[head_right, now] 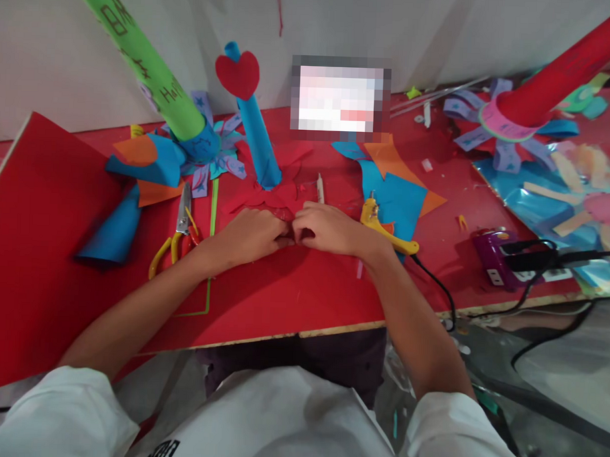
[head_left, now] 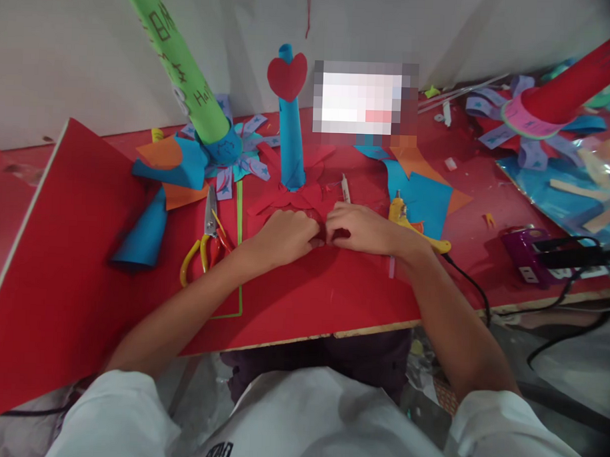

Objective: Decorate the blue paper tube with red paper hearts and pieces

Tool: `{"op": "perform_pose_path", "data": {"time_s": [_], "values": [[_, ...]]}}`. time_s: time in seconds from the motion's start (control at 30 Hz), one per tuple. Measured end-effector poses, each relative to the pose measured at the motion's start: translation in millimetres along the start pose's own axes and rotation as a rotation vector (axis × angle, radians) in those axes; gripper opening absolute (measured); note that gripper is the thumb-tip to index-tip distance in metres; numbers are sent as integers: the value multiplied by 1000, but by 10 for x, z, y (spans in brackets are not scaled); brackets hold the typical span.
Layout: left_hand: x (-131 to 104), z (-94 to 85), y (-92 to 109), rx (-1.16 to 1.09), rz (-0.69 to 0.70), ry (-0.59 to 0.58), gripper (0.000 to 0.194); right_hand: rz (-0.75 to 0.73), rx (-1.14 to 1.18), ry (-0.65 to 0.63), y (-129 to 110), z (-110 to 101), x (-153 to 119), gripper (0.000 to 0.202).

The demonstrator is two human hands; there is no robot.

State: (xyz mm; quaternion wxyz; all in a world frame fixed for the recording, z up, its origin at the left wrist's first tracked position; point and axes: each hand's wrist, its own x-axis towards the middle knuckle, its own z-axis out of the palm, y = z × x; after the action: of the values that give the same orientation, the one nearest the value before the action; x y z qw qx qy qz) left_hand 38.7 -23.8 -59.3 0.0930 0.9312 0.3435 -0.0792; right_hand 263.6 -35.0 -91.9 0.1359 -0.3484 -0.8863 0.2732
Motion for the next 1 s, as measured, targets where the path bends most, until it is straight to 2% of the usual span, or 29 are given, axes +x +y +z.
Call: {"op": "perform_pose_path", "data": {"time_s": [0.17,0.47,0.57,0.67,0.77,0.87,0.93,1.0], "values": [[-21,-29,1,11,30,-2,30,2,-15,-8,3,-7,2,20],[-111,-130,-52,79,30,-73,28,5,-25,-17,4,-1,4,18],[-176,-132,-141,11,39,17,28,-1,-35,-16,2,-5,12,18],[-293,-69,-260,-42,72,177,29,22,-9,85,-64,-68,-11,15],[-453,74,-362,-75,141,250,34,130,-14,310,-188,-160,-147,17],[-589,241,-397,-118,171,287,35,325,-201,471,-290,-199,-441,23],[-638,319,-386,-107,171,285,32,493,-349,531,-311,-172,-697,26],[-656,354,-369,-90,166,244,29,652,-469,529,-294,-107,-955,29]]}}
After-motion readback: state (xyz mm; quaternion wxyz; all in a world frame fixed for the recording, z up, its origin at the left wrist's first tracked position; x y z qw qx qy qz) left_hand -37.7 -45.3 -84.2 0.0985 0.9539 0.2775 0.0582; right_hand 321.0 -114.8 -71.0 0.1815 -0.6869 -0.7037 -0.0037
